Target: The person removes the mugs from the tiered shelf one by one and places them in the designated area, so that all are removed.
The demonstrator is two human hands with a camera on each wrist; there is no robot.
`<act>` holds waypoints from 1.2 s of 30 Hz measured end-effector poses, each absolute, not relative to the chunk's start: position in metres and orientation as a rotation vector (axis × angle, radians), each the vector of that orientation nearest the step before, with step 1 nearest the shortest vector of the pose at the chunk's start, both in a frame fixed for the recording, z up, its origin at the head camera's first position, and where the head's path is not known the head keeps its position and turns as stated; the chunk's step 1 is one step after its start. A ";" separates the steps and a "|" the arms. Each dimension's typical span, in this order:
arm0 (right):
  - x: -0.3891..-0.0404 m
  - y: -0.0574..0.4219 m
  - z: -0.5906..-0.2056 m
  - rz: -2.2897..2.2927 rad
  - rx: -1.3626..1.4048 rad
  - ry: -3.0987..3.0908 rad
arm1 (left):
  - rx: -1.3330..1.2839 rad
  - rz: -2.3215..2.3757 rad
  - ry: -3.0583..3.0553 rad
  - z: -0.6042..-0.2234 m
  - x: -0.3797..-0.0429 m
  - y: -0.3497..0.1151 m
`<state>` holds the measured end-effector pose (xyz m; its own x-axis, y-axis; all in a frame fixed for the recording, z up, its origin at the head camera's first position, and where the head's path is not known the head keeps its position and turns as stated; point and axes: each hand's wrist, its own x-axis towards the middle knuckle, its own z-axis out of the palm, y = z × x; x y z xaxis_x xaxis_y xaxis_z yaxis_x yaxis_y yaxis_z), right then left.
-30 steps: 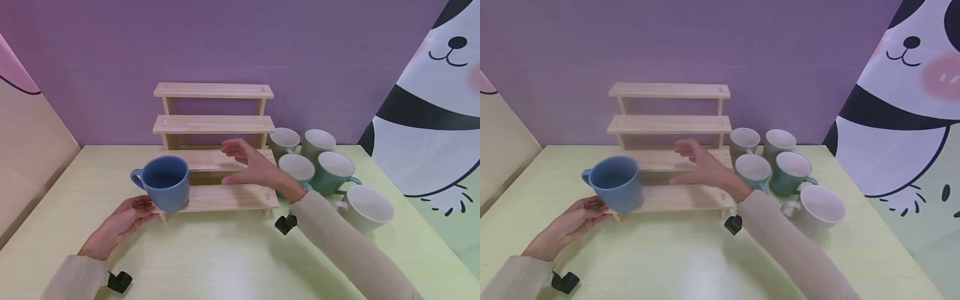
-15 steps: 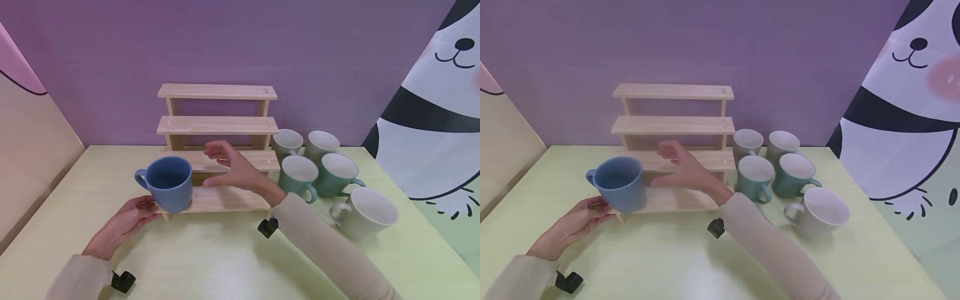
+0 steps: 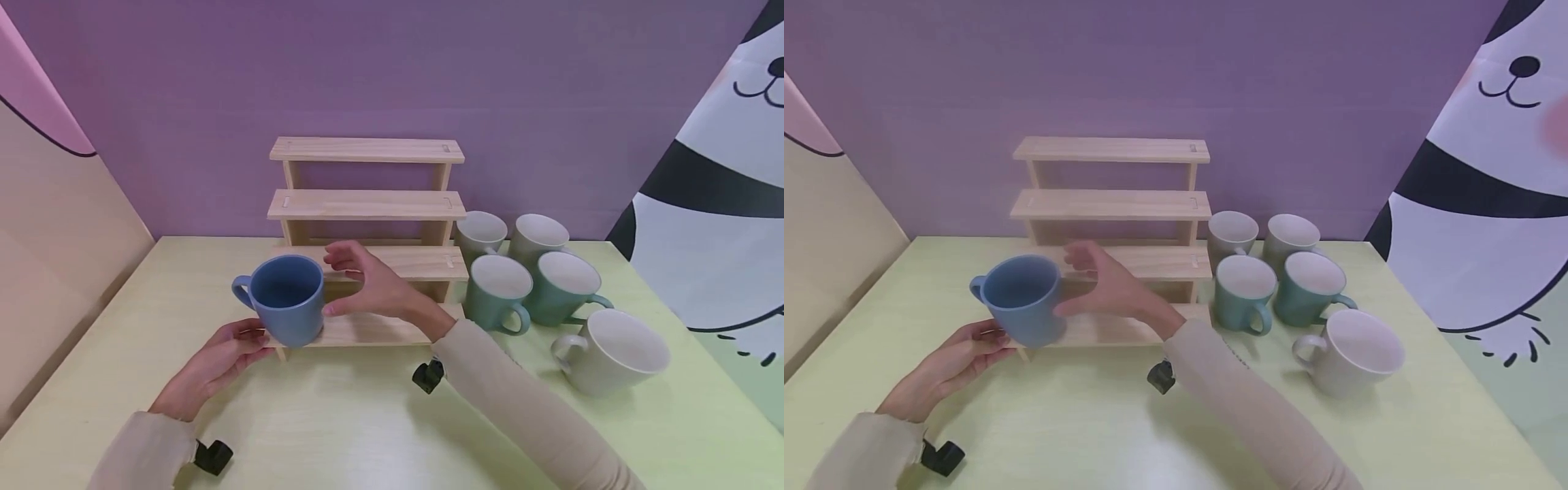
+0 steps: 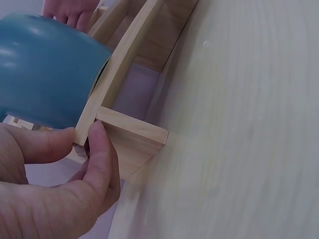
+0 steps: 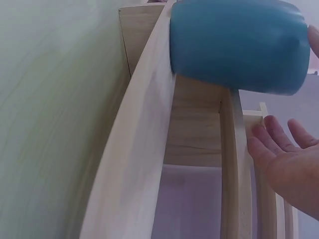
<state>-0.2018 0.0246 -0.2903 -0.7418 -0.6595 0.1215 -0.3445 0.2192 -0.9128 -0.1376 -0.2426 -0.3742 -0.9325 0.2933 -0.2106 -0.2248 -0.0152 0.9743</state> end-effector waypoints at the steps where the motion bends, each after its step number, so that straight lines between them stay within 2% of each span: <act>1: -0.202 0.024 -0.290 -1.535 -0.940 2.202 | 0.062 2.011 1.911 -0.374 -0.137 -0.242; 15: -0.203 0.007 -0.296 -1.522 -1.010 2.176 | 0.040 2.009 1.932 -0.372 -0.137 -0.239; 36: -0.201 -0.019 -0.301 -1.524 -0.971 2.118 | 0.038 2.009 1.936 -0.371 -0.135 -0.239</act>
